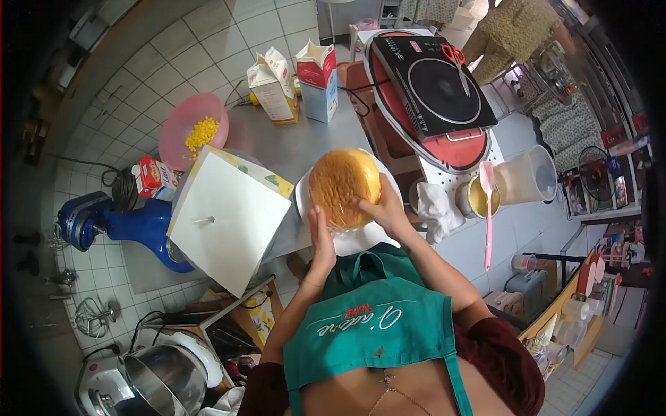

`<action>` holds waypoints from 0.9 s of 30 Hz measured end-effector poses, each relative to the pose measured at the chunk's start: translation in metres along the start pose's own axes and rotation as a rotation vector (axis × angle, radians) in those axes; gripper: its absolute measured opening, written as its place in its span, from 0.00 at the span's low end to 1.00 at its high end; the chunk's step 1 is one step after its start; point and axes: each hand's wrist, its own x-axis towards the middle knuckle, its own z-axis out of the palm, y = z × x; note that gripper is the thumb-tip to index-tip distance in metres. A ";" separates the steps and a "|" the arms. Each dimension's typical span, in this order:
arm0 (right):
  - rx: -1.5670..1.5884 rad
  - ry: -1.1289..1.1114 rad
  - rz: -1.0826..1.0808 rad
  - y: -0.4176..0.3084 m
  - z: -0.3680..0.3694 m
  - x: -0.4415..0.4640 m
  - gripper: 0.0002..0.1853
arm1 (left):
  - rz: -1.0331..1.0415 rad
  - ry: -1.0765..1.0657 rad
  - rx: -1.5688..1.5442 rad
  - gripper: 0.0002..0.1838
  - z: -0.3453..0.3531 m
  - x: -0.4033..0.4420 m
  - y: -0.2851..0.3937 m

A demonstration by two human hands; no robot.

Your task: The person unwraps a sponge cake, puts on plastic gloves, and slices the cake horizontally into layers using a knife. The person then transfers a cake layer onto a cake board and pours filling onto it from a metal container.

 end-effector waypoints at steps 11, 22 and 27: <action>-0.845 -0.268 -0.724 0.049 -0.015 -0.042 0.33 | -0.047 -0.186 0.011 0.36 -0.020 0.011 -0.006; -0.831 -0.063 -0.577 0.035 0.001 0.033 0.26 | 0.753 0.021 1.330 0.28 0.011 0.005 0.016; -0.866 -0.285 -0.477 0.031 0.001 0.048 0.16 | 0.718 -0.044 1.263 0.19 0.010 0.015 0.018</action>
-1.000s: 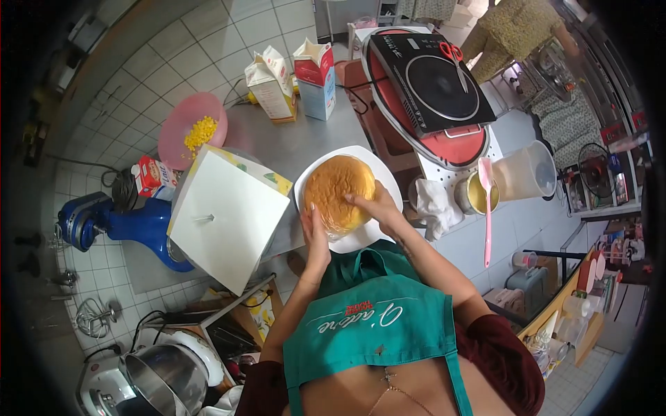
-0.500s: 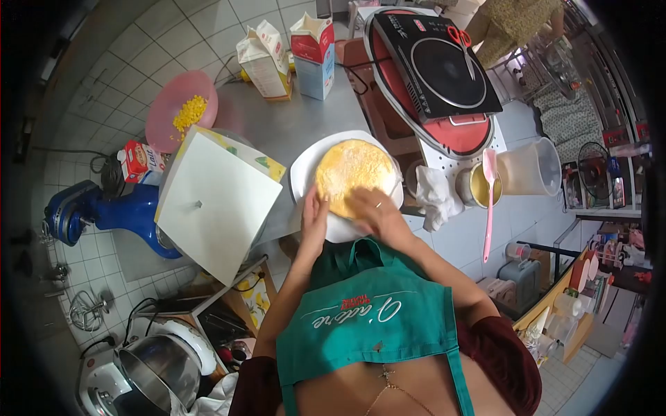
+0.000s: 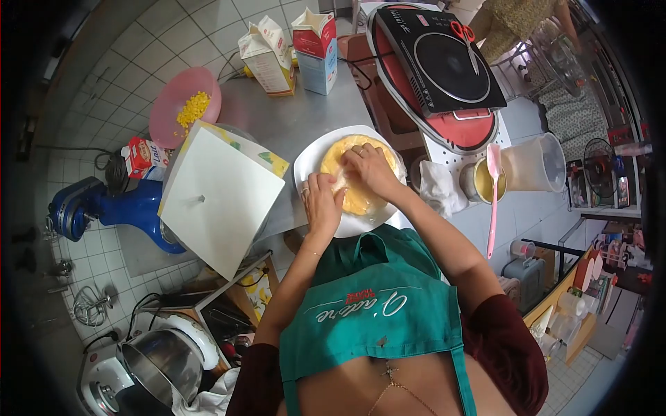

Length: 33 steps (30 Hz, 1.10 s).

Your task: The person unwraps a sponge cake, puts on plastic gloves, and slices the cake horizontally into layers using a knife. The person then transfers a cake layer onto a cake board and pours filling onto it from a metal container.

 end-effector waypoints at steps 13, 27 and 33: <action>0.932 -0.052 0.070 -0.008 -0.022 -0.016 0.05 | -0.012 -0.035 -0.325 0.12 -0.018 0.009 -0.001; 0.303 0.392 0.124 0.004 -0.040 -0.064 0.43 | -0.285 0.058 -1.382 0.09 -0.069 0.037 0.077; 0.370 0.412 0.121 0.002 -0.051 -0.067 0.30 | -0.099 -0.141 -1.399 0.14 -0.085 0.045 0.101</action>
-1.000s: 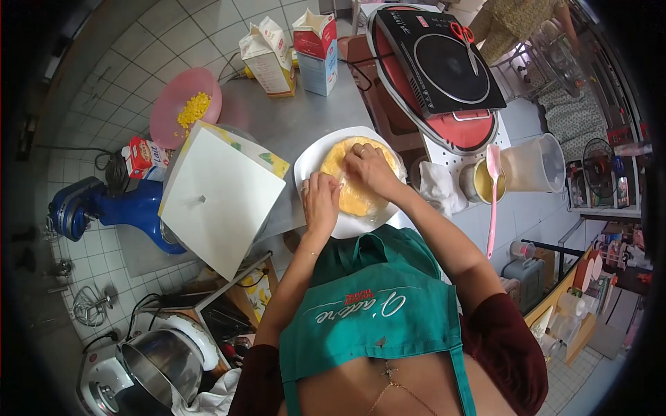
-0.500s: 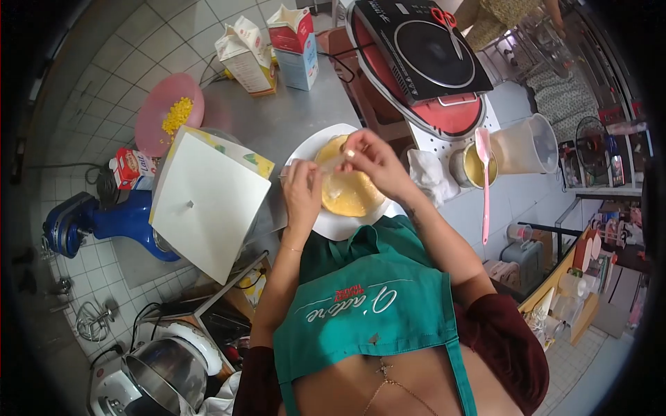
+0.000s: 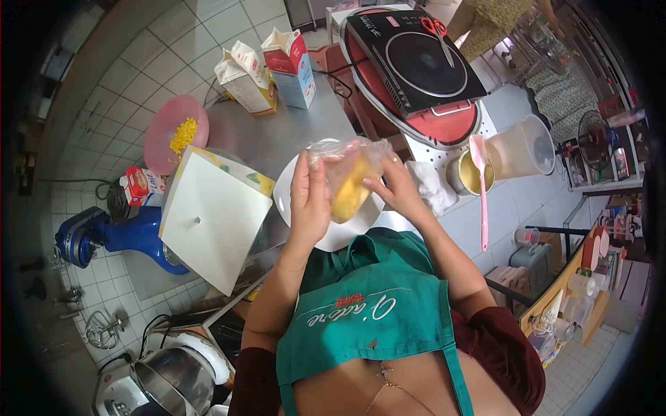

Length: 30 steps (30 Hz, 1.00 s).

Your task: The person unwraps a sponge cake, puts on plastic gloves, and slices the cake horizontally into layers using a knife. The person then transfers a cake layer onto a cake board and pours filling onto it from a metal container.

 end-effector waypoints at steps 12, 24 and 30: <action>0.005 0.117 -0.112 -0.034 0.031 0.030 0.08 | 0.105 -0.056 -0.034 0.20 -0.038 0.001 -0.002; 0.752 0.026 0.064 -0.067 0.024 0.059 0.07 | 0.282 0.467 0.953 0.43 -0.058 -0.033 -0.080; 0.412 0.015 -0.083 -0.101 0.025 0.076 0.07 | 0.596 0.556 0.927 0.35 -0.038 -0.035 -0.073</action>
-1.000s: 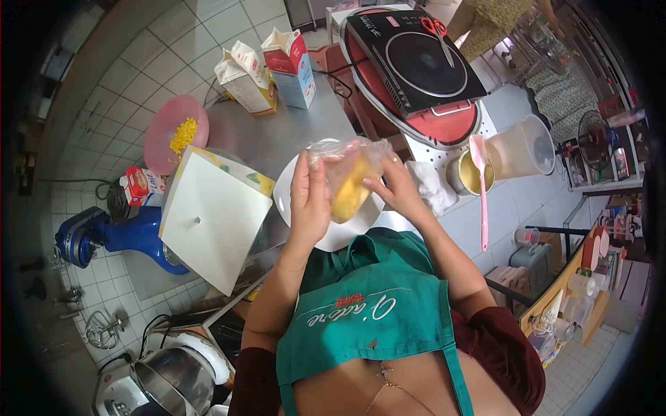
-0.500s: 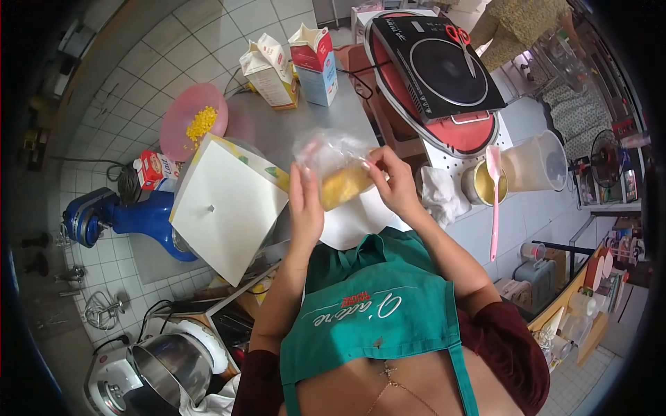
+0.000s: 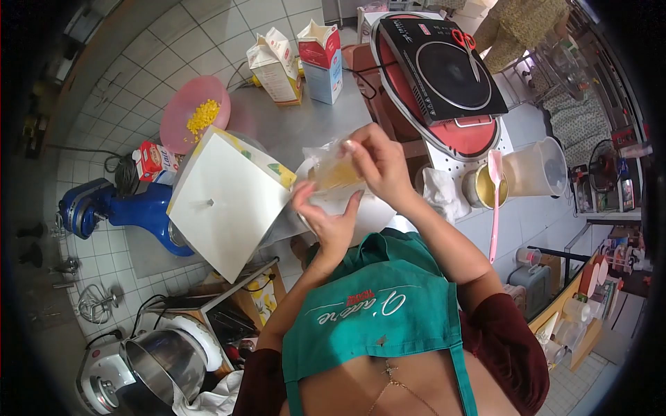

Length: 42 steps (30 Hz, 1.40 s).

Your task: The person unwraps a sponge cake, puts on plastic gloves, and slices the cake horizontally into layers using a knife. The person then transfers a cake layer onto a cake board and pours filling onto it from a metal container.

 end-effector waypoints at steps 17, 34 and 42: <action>-0.038 -0.132 0.190 0.015 -0.035 -0.023 0.12 | 0.067 -0.521 -0.455 0.24 -0.026 -0.002 0.008; -0.273 -0.509 0.155 0.011 -0.054 -0.018 0.09 | -0.172 -0.367 -0.560 0.18 -0.026 0.029 0.019; -0.011 -0.157 0.248 -0.020 -0.047 0.007 0.17 | -0.143 -0.349 -0.427 0.25 -0.049 0.072 0.062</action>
